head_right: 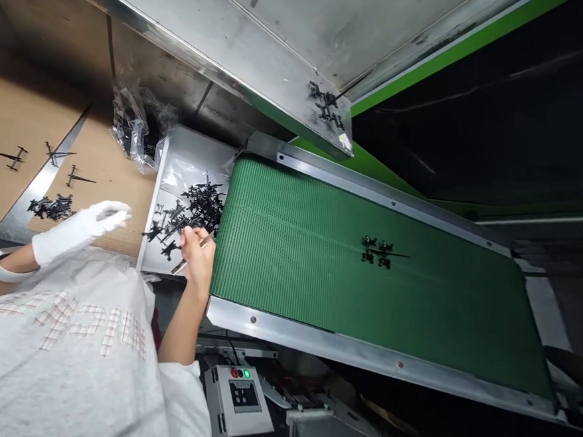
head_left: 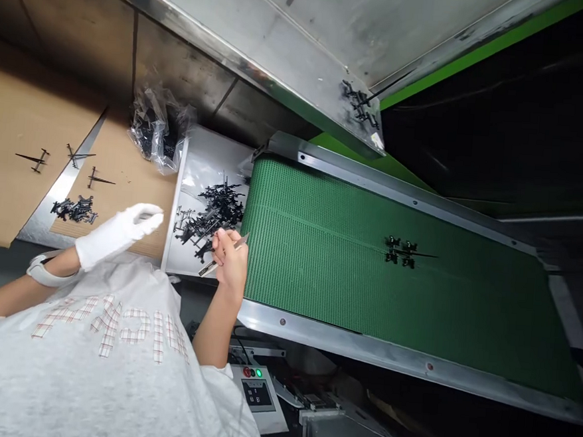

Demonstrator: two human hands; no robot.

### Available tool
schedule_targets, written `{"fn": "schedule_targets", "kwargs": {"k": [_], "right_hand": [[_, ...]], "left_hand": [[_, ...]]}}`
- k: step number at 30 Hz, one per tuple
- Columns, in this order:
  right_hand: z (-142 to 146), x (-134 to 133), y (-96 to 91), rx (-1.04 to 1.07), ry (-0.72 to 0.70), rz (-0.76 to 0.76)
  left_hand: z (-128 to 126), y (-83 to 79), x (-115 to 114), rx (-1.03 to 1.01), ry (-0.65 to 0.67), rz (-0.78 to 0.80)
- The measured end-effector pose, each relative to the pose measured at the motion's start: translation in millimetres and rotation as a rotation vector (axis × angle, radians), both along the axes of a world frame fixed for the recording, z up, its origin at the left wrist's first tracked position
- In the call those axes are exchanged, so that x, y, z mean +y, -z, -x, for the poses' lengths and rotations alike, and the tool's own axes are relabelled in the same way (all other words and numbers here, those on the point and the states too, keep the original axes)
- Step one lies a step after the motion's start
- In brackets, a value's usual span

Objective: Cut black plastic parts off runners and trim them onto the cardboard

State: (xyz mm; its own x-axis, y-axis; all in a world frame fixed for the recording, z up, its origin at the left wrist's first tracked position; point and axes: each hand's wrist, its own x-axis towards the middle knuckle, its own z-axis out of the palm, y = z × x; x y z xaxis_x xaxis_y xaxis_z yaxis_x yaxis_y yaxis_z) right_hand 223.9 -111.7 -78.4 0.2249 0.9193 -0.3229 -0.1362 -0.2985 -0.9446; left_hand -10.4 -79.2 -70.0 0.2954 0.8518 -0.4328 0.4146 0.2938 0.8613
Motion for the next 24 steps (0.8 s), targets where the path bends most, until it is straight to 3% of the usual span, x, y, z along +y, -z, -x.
{"fn": "schedule_targets", "kwargs": {"k": [3,6,9,14,18,24], "right_hand": [[26.0,-5.2,-15.0,0.002,-0.109,-0.034],[44.7,-9.0,-30.1,0.003,-0.204,-0.071],[54.2,-11.5,-42.4,0.018,-0.279,-0.094],[51.1,-21.9,-51.2,-0.014,-0.414,-0.208],[39.5,-30.8,-53.6,-0.146,-0.400,-0.387],[33.5,-23.8,-62.2,-0.296,-0.374,-0.677]], "left_hand": [[-18.9,-21.3,2.4,-0.180,0.033,0.004],[-24.0,-39.3,5.1,-0.155,0.125,0.023],[-19.6,-51.0,2.4,-0.198,0.109,0.090],[-12.1,-62.3,-8.0,-0.255,-0.007,0.161],[-6.7,-74.1,-12.8,-0.248,-0.072,0.204],[0.1,-89.5,-17.3,-0.237,-0.048,0.203]]}}
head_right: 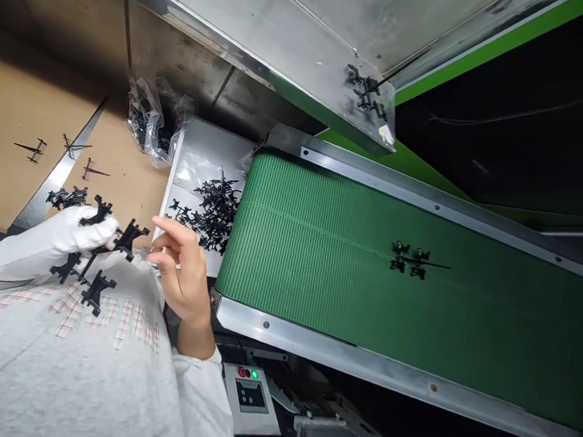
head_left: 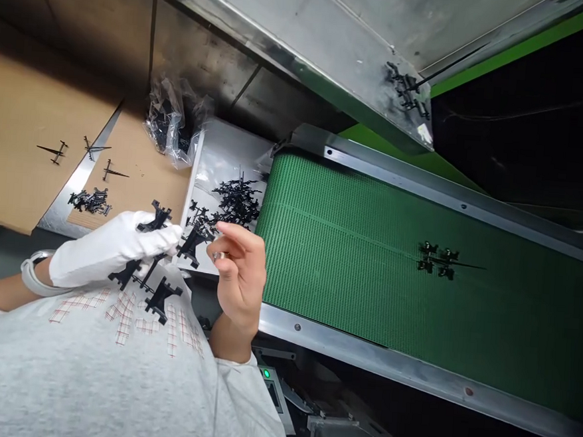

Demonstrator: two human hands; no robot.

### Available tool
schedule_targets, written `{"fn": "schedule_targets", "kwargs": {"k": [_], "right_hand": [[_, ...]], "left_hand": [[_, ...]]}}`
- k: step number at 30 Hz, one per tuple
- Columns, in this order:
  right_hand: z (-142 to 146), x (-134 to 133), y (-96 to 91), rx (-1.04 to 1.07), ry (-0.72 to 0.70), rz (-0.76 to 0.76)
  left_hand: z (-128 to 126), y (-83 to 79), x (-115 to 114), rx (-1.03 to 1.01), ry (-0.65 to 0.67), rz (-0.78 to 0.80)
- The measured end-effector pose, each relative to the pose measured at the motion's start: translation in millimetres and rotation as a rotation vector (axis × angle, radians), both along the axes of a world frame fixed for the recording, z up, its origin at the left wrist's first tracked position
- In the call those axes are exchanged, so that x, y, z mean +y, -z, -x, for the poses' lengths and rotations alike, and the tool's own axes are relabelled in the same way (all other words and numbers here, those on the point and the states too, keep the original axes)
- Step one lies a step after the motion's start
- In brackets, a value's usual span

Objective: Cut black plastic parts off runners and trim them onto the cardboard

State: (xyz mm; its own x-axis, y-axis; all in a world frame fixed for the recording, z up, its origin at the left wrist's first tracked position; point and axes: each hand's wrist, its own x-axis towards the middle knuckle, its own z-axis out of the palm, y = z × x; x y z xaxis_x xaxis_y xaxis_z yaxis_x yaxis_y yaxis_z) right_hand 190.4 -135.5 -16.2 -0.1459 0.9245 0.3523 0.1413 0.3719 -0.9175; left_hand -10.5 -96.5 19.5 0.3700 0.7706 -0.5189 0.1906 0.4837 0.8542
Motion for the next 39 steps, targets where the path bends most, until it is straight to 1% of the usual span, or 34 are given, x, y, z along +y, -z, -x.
{"fn": "schedule_targets", "kwargs": {"k": [3,6,8,10,15,18,23,28,31,34,36,39], "right_hand": [[1.3,6.9,-4.7,-0.033,0.028,-0.086],[3.1,10.8,-7.6,-0.041,0.027,-0.132],[4.3,11.8,-8.6,-0.025,0.023,-0.157],[5.5,11.9,-9.3,-0.010,0.020,-0.172],[7.7,12.4,-9.9,-0.007,0.022,-0.196],[8.5,12.9,-10.2,-0.007,0.006,-0.217],[10.3,13.0,-11.6,0.026,-0.040,-0.204],[11.7,14.5,-11.4,0.045,-0.034,-0.221],[10.3,13.2,-10.8,0.051,0.008,-0.140],[8.2,8.9,-11.6,0.042,0.062,-0.083],[7.6,5.9,-13.3,0.025,0.035,-0.087],[8.2,3.6,-15.3,0.049,-0.041,-0.104]], "left_hand": [[2.5,4.6,-1.7,-0.019,0.025,0.014],[4.4,11.4,-2.5,-0.047,0.034,0.034],[4.9,12.8,-2.3,-0.040,0.035,0.047],[4.7,10.7,-1.5,-0.031,0.048,0.042],[4.5,-1.0,-0.6,-0.053,0.062,-0.039],[6.6,-4.6,-1.2,-0.063,0.086,-0.045],[9.9,-3.3,-0.3,-0.072,0.134,-0.077],[9.2,-1.1,-1.0,0.019,0.187,-0.142],[10.1,0.5,-2.4,0.028,0.234,-0.155],[10.4,0.1,-2.3,0.045,0.219,-0.123],[9.5,-1.5,-1.4,0.043,0.207,-0.118],[8.2,-3.1,-0.4,-0.020,0.196,-0.120]]}}
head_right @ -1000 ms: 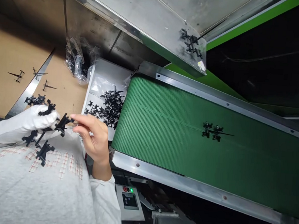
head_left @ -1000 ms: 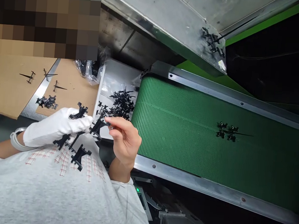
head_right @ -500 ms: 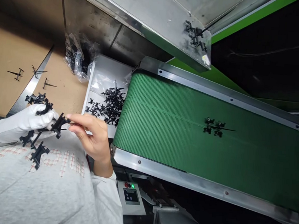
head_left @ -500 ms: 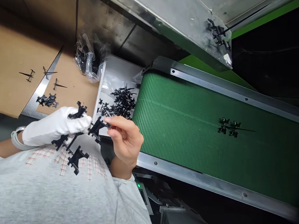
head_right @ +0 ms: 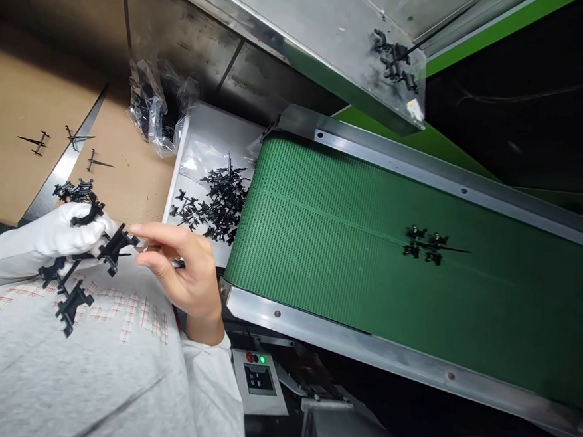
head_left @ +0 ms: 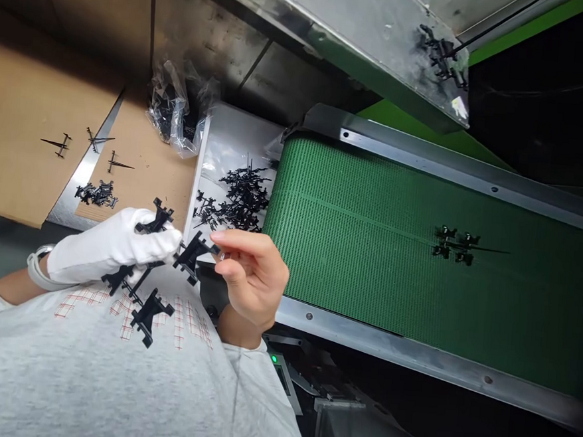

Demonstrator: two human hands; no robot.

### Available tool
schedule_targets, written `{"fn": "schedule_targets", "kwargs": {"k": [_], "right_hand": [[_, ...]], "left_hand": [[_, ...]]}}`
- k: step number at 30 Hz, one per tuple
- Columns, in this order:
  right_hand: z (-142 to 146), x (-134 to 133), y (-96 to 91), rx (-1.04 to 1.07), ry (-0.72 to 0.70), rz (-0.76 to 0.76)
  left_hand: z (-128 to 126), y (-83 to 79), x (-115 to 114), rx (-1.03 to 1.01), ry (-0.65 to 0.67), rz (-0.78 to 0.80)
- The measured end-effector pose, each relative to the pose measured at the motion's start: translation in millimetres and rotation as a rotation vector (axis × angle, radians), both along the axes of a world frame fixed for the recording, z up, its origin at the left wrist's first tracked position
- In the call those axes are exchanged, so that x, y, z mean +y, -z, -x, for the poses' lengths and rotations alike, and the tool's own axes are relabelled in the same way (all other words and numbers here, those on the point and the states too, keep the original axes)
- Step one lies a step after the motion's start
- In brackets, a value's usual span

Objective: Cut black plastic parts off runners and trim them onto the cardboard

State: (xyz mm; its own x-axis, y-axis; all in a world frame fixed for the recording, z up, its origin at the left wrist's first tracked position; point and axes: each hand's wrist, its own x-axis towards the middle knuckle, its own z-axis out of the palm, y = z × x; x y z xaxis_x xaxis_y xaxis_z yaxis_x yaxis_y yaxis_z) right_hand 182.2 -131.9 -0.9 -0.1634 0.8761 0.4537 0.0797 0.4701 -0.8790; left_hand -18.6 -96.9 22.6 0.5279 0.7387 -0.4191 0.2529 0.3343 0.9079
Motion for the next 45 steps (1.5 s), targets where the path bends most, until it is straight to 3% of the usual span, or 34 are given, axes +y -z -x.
{"fn": "schedule_targets", "kwargs": {"k": [6,11,15,19,27,45], "right_hand": [[2.2,2.3,1.6,0.041,-0.035,-0.022],[3.5,9.0,1.5,0.067,-0.062,-0.049],[1.2,11.6,2.6,0.052,0.032,0.057],[-0.3,-0.4,6.4,0.104,0.106,0.145],[11.0,-16.2,3.4,-0.003,-0.148,0.069],[17.1,-1.0,8.6,0.159,-0.240,0.048]], "left_hand": [[3.1,1.4,-2.6,-0.026,-0.019,0.084],[2.2,-2.4,-0.9,-0.054,-0.023,0.000],[3.8,2.2,-1.6,-0.090,0.007,0.031],[1.6,0.9,-1.4,-0.059,-0.135,0.048],[-4.2,-6.1,2.4,0.022,-0.366,0.142],[-7.7,-2.8,-1.8,-0.068,-0.489,0.219]]}}
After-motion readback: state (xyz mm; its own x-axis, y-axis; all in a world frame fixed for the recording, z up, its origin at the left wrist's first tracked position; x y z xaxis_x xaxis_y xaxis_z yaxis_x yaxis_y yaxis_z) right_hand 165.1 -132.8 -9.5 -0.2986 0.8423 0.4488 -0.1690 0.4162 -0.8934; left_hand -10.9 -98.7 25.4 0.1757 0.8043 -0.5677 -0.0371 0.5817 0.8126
